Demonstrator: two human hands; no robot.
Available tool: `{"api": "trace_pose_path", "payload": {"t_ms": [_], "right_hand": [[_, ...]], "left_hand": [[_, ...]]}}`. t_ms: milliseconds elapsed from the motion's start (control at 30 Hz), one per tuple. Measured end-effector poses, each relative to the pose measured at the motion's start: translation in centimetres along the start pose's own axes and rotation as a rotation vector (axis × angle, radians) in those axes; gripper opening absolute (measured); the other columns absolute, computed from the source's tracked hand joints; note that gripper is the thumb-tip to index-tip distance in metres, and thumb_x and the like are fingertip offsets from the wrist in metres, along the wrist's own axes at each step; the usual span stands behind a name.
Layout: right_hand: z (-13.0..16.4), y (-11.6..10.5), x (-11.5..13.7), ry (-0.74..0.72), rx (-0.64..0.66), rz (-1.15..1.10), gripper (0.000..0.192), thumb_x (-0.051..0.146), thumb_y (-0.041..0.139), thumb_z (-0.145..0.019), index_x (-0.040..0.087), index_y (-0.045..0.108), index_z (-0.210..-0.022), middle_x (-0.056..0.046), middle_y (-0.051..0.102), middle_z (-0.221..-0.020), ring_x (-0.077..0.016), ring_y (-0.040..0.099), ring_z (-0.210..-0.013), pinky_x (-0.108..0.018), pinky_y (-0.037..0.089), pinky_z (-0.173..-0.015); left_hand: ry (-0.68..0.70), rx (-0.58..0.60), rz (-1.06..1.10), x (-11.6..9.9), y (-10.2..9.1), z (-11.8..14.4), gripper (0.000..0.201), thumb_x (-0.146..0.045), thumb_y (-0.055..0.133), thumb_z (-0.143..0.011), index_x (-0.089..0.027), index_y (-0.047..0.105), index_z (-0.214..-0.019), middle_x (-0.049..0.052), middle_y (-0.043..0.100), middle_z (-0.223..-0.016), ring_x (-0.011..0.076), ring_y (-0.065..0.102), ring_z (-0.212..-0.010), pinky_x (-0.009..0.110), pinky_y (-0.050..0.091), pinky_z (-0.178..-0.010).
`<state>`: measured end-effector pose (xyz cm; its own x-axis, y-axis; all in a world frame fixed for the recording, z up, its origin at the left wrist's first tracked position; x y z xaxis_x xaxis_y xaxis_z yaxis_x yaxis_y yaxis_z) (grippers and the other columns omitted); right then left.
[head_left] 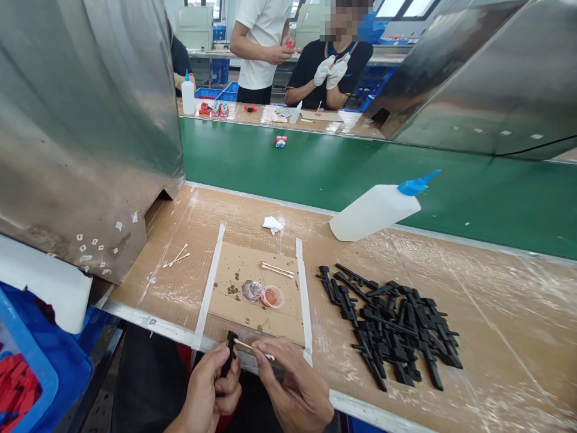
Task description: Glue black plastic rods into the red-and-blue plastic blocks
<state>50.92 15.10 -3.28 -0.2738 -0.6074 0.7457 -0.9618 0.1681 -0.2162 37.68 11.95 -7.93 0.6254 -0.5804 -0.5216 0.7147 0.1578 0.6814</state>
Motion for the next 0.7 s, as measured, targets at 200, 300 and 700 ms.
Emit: {"api": "trace_pose_path", "payload": {"t_ms": [200,300,700], "right_hand": [[0.28,0.06,-0.25,-0.006,-0.006,0.012,0.036,-0.007,0.064,-0.083,0.018,0.067,-0.108,-0.005,0.073,-0.088,-0.0189,0.07,-0.081,-0.032,0.059,-0.07],[0.32,0.11,-0.19,-0.001,0.014,0.003,0.035,-0.006,0.065,-0.083,0.018,0.067,-0.108,-0.005,0.073,-0.088,-0.0185,0.069,-0.082,-0.032,0.059,-0.071],[-0.09,-0.04,0.29,0.001,-0.004,0.005,0.032,-0.003,0.064,-0.083,0.02,0.068,-0.105,-0.004,0.073,-0.085,-0.0188,0.07,-0.078,-0.031,0.06,-0.068]], "left_hand": [[-0.003,0.023,0.009,-0.12,0.08,-0.02,0.039,-0.054,0.062,-0.086,-0.018,0.051,-0.077,-0.013,0.022,-0.052,0.0027,0.008,-0.04,0.018,0.004,-0.039],[-0.014,0.032,0.023,-0.12,0.07,-0.04,0.039,-0.054,0.063,-0.085,-0.018,0.051,-0.077,-0.013,0.022,-0.051,0.0024,0.007,-0.039,0.018,0.005,-0.039],[-0.012,0.014,0.03,-0.32,0.29,0.02,0.044,-0.057,0.068,-0.081,-0.017,0.051,-0.076,-0.014,0.024,-0.05,0.0013,0.007,-0.039,0.018,0.003,-0.039]]}}
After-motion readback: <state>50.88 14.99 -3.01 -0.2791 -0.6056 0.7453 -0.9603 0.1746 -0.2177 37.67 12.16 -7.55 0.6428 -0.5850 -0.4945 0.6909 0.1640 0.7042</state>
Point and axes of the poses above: each hand's wrist, its own z-axis away from the middle knuckle, its own y-axis out of the palm, x = y × z, the point moved 4 cm from there along -z, towards the middle knuckle
